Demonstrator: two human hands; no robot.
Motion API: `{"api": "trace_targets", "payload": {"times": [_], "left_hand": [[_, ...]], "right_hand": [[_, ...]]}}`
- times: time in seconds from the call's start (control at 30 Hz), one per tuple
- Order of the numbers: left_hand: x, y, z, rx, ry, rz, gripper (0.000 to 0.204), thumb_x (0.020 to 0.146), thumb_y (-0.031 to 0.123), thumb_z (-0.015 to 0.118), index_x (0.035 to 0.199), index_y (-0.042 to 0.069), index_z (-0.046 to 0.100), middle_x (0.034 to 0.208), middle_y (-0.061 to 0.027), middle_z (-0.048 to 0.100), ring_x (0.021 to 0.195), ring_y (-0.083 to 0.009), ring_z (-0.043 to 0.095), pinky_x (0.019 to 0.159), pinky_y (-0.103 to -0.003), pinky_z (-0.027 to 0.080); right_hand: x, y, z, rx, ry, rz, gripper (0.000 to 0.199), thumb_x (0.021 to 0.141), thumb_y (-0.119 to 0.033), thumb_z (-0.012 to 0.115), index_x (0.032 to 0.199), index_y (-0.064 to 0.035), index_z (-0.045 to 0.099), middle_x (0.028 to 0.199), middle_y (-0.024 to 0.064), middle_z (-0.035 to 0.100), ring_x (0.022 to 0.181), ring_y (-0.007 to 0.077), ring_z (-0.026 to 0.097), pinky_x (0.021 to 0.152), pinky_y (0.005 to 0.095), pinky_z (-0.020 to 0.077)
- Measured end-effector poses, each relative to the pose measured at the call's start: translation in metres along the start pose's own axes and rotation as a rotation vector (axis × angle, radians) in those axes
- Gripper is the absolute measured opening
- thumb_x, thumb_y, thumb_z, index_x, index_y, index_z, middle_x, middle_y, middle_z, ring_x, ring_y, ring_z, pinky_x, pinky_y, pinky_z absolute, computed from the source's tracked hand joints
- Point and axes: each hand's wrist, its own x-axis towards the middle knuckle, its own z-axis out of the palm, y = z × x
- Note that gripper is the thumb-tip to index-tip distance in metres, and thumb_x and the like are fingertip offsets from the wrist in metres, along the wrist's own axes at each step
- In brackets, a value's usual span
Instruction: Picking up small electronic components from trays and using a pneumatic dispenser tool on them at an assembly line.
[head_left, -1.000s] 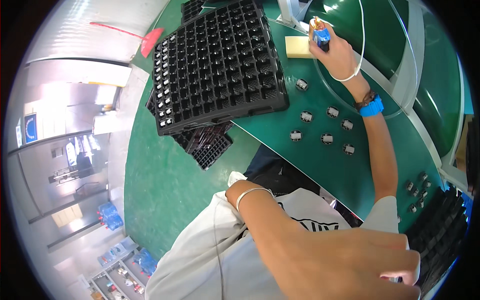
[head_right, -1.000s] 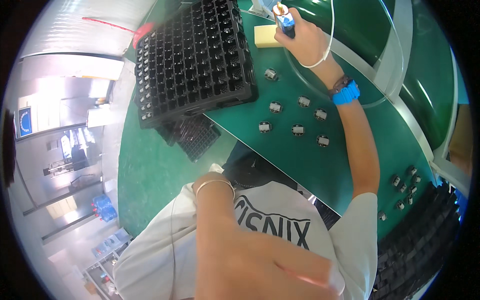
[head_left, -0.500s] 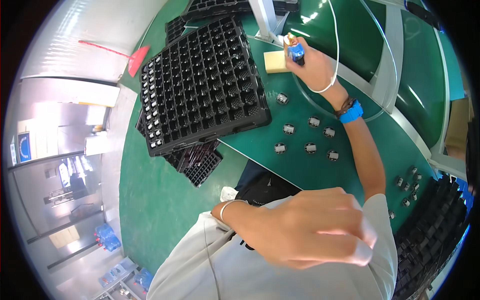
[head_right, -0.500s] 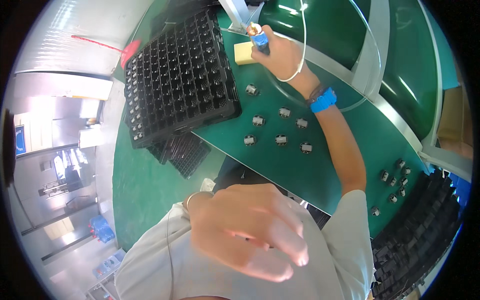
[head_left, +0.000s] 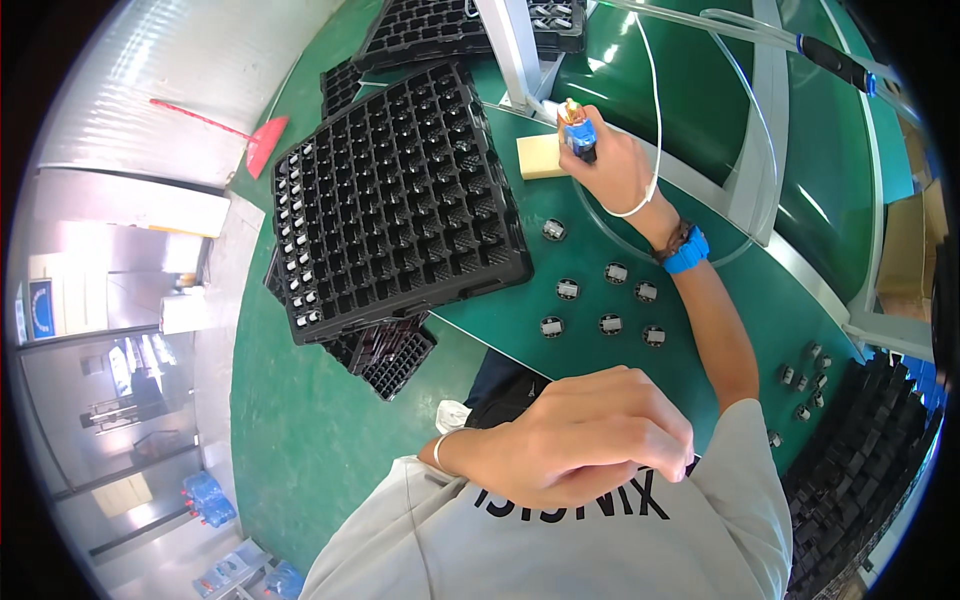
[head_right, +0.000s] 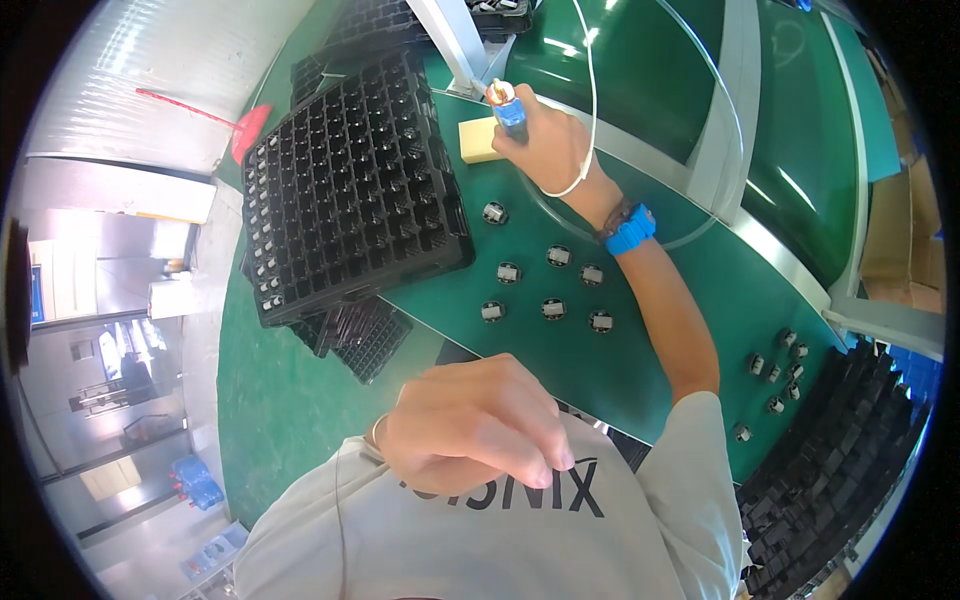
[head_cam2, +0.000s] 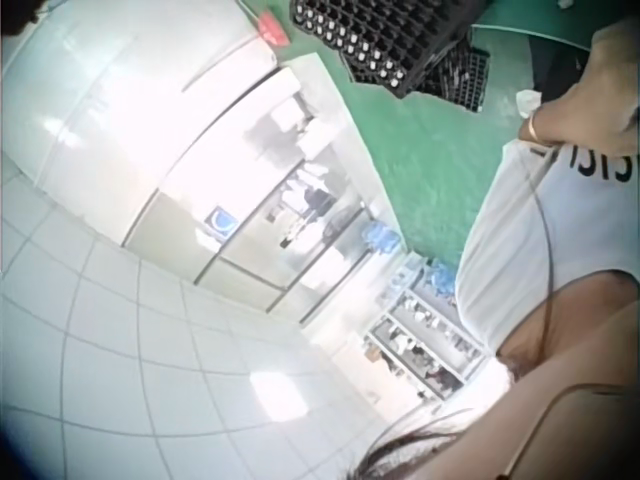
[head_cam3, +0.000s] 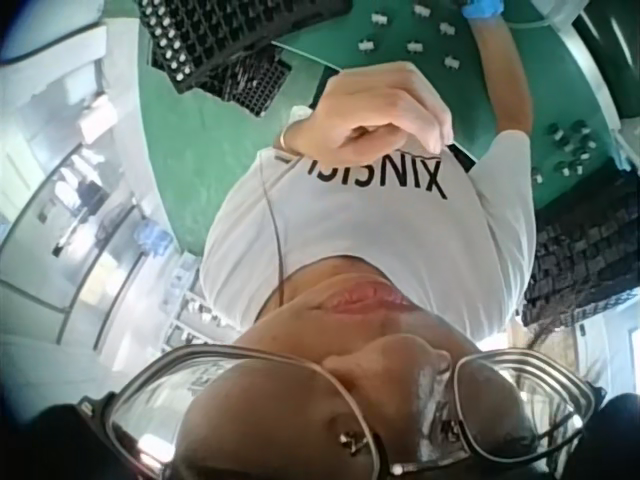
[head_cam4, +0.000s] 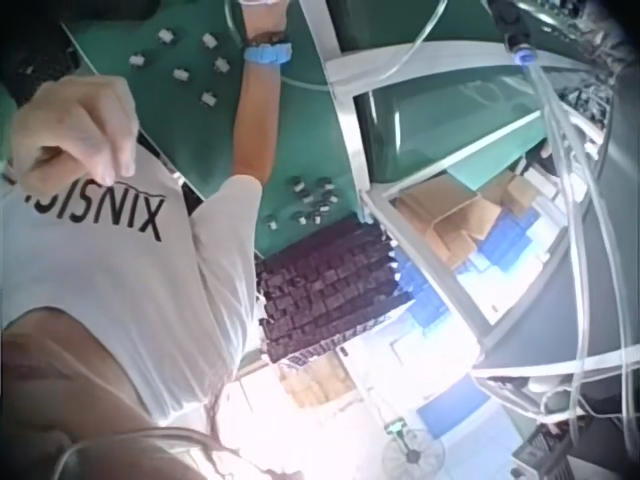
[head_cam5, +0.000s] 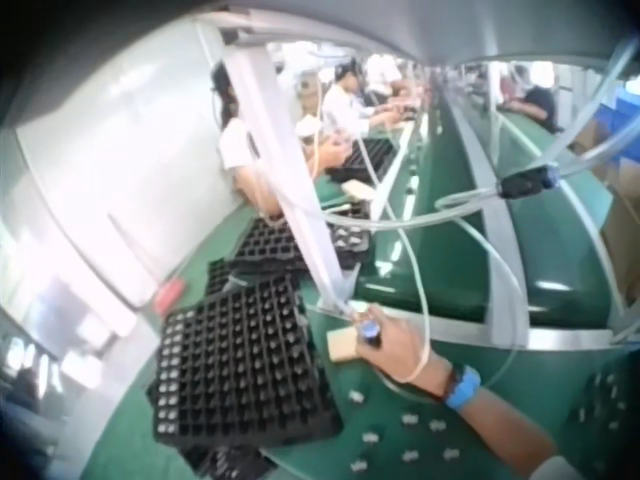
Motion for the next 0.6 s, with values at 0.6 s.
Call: {"api": "trace_targets", "payload": {"times": [0.6], "left_hand": [[-0.0015,-0.0023,-0.0007,-0.024,-0.057,-0.033,0.022,0.066,-0.013,0.056,0.081,0.002,0.061,0.08,-0.0106,0.062,0.071,-0.0205,0.056,0.059,-0.028,0.046]], "right_hand": [[0.0073,0.0042,0.0055,-0.047,0.177,-0.156,0.032,0.075,-0.022,0.063,0.098,-0.0039,0.05,0.067,0.0171,0.056,0.062,0.0374,0.056,0.053,0.0405,0.045]]}}
